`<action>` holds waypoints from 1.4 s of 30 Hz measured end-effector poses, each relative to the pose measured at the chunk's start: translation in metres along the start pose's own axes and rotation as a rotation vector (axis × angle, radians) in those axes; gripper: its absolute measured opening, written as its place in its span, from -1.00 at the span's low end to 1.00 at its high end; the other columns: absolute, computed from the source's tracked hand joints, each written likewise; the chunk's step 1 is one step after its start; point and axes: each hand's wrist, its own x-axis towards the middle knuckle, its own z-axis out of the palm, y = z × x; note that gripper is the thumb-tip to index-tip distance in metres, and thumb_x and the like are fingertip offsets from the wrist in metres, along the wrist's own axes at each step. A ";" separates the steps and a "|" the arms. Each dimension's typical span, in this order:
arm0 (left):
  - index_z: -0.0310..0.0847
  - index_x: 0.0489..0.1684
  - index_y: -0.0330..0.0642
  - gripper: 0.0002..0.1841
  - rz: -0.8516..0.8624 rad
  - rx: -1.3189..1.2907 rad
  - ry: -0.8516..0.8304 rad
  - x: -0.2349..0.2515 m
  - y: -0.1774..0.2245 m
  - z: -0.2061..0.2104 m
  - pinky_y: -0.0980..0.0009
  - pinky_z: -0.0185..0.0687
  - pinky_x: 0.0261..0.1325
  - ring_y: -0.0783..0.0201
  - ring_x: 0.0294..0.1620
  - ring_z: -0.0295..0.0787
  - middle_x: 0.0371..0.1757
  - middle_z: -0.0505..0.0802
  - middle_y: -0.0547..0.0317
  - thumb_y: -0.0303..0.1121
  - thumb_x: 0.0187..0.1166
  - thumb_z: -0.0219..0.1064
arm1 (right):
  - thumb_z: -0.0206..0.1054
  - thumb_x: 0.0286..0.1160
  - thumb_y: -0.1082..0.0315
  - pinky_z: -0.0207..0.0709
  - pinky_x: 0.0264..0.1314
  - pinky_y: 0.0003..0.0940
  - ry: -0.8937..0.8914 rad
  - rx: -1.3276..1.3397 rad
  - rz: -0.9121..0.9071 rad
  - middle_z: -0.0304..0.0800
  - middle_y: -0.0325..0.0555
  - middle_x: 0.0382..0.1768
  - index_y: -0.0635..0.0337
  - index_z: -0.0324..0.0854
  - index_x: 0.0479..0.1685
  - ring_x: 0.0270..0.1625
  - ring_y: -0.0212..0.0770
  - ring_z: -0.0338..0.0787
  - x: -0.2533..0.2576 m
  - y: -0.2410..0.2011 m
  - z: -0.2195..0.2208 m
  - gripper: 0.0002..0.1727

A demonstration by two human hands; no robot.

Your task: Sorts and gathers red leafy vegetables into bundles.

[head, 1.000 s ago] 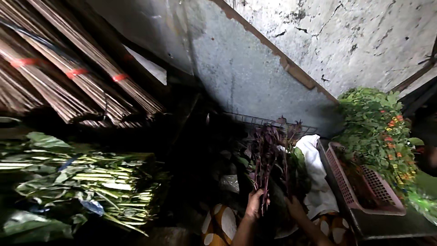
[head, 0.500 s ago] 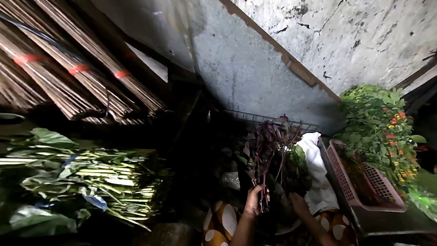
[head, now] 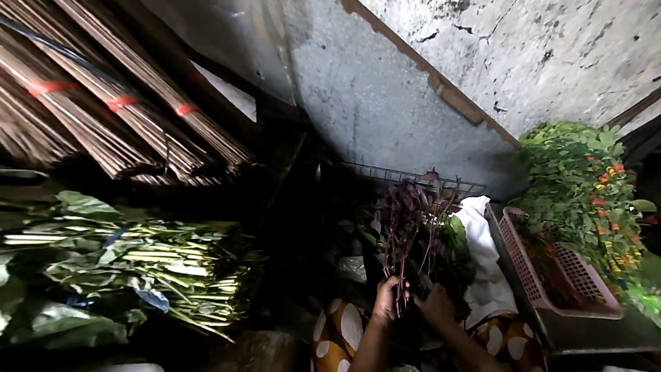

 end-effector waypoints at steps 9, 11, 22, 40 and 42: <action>0.45 0.11 -0.39 -0.75 0.020 0.017 0.028 -0.006 0.004 0.002 0.34 0.67 -0.57 0.17 -0.61 0.72 -0.39 0.79 -0.09 -0.50 0.53 0.12 | 0.25 0.69 0.14 0.48 0.53 0.23 -0.081 0.235 0.099 0.57 0.32 0.49 0.26 0.12 0.78 0.50 0.24 0.64 0.026 0.000 -0.006 -0.26; 0.45 0.17 -0.40 -0.66 0.038 0.034 0.029 -0.005 0.002 0.005 0.33 0.70 -0.53 0.16 -0.56 0.75 -0.36 0.80 -0.10 -0.55 0.42 0.21 | 0.09 0.81 0.17 0.53 0.46 0.24 0.038 0.410 0.119 0.58 0.39 0.45 0.28 0.08 0.78 0.44 0.29 0.67 0.026 0.019 -0.009 -0.35; 0.45 0.34 -0.40 -0.50 0.036 0.229 0.007 -0.002 -0.009 0.007 0.24 0.78 -0.26 0.14 -0.33 0.81 -0.15 0.83 -0.11 -0.61 0.34 0.33 | 0.04 0.76 0.30 0.60 -0.57 -0.42 -0.352 1.605 0.474 0.56 -0.18 -0.59 0.16 0.44 -0.23 -0.65 -0.32 0.57 -0.017 0.032 -0.013 -0.81; 0.34 0.52 -0.28 -0.58 -0.044 0.157 0.003 -0.016 0.000 0.018 0.22 0.80 -0.14 0.15 -0.24 0.83 -0.12 0.83 -0.10 -0.46 0.69 0.16 | 0.16 0.80 0.10 0.66 -0.11 -0.23 -0.146 0.869 -0.115 0.76 0.04 -0.04 0.32 0.53 0.40 -0.19 -0.21 0.73 -0.016 0.003 -0.007 -0.53; 0.34 0.54 -0.28 -0.56 -0.040 0.192 0.001 -0.015 -0.002 0.018 0.23 0.78 -0.07 0.18 -0.18 0.82 -0.06 0.82 -0.08 -0.45 0.69 0.18 | 0.24 0.74 0.09 0.71 0.21 -0.07 -0.141 0.800 -0.186 0.74 0.18 0.19 0.31 0.46 0.50 0.11 -0.07 0.80 -0.020 0.004 -0.007 -0.46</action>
